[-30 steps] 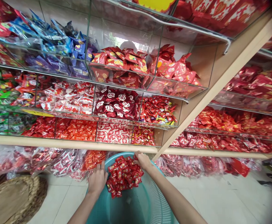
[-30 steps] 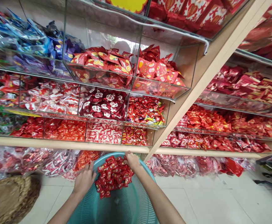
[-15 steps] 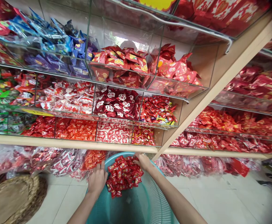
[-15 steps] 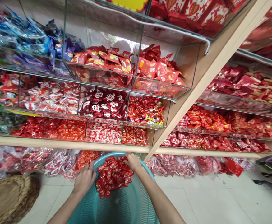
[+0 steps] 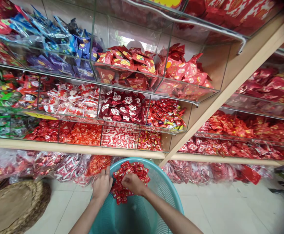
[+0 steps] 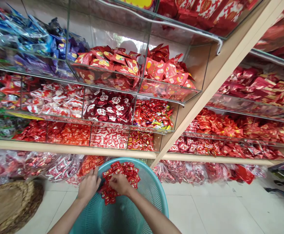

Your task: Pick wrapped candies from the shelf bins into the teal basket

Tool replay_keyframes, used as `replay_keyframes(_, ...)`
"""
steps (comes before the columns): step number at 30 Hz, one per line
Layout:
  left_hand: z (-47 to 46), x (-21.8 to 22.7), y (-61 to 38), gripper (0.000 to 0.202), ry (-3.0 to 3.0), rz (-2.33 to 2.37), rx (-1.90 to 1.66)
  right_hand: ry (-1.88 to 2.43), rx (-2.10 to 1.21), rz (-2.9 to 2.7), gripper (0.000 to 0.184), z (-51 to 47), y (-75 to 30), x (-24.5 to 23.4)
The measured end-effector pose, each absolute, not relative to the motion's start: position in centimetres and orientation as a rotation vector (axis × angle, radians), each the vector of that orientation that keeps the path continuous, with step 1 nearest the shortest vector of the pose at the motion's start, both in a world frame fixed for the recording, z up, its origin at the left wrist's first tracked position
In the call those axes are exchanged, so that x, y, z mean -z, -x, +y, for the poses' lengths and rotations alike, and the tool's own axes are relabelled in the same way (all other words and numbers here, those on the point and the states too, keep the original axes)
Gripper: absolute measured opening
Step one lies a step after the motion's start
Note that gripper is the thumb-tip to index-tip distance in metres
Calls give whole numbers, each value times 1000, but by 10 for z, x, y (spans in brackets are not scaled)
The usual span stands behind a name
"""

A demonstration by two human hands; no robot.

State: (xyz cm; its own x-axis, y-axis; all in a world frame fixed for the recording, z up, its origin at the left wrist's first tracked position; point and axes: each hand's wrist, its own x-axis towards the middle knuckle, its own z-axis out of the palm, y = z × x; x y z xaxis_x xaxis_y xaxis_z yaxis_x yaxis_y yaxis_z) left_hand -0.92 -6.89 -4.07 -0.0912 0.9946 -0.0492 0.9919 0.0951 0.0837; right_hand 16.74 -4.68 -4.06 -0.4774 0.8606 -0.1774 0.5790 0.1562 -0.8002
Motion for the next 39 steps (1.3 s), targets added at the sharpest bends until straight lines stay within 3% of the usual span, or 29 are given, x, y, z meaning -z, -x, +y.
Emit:
replay_keyframes(6,-69,44,10,51,-2074,2263,-69,1416,-843,-2456,16,-69,-155,45)
replay_keyframes(12,-69,45,10,51,-2096,2262,-78,1085,-270,-3011,27,-95,-139,79)
replay_keyframes(16,-70,44,10,51,-2075,2247,-89,919,-68,-3115,18,-100,-127,101)
replay_keyframes(19,-71,41,10,51,-2060,2247,-88,902,-46,-3131,12,-100,-125,105)
replay_keyframes(39,-72,41,10,49,-2061,2255,-92,794,39,-2953,16,-98,-125,76)
